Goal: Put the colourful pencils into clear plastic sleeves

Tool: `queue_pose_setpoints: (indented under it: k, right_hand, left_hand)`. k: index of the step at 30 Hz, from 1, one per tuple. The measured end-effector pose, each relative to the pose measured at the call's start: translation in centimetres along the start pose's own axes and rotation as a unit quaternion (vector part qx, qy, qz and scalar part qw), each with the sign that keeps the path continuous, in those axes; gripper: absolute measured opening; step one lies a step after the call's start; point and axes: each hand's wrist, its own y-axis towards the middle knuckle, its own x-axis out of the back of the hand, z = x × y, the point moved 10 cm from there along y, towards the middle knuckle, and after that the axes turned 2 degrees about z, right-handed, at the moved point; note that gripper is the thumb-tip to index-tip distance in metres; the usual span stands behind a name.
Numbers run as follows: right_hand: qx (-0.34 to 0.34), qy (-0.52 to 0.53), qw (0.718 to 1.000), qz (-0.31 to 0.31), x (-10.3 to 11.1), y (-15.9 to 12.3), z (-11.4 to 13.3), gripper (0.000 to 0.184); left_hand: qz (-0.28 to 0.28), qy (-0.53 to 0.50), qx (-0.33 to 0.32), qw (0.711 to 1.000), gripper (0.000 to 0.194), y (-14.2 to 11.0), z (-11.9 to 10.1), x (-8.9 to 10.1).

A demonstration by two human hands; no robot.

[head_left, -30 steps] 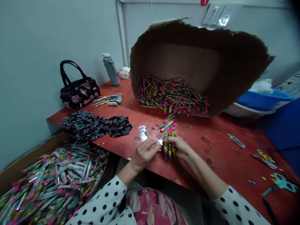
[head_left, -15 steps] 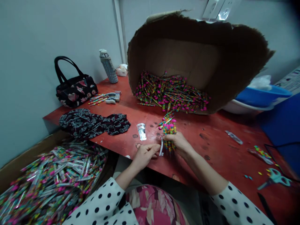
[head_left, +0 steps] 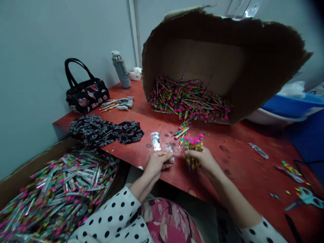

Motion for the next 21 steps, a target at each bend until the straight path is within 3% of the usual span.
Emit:
queue_pose_setpoints:
  k: [4,7,13,21]
  right_hand:
    - [-0.059,0.001,0.996,0.063,-1.2,-4.0,-2.0,0.021]
    - [-0.059,0.007,0.997,0.052,-1.7,-5.9,-2.9,0.025]
    - [-0.061,0.003,0.996,0.065,-2.4,-5.8,-4.1,0.029]
    - [-0.038,-0.014,0.998,0.051,-1.9,-5.8,-3.4,0.029]
  left_hand:
    - [-0.010,-0.112,0.009,0.994,0.022,0.1,-0.1,-0.3]
    - [-0.001,-0.163,0.010,0.987,0.020,0.2,0.0,-1.1]
    - [0.020,-0.205,-0.001,0.979,0.021,-0.4,-0.2,-2.6]
    - [0.019,-0.158,-0.033,0.987,0.025,-1.1,-1.1,-2.9]
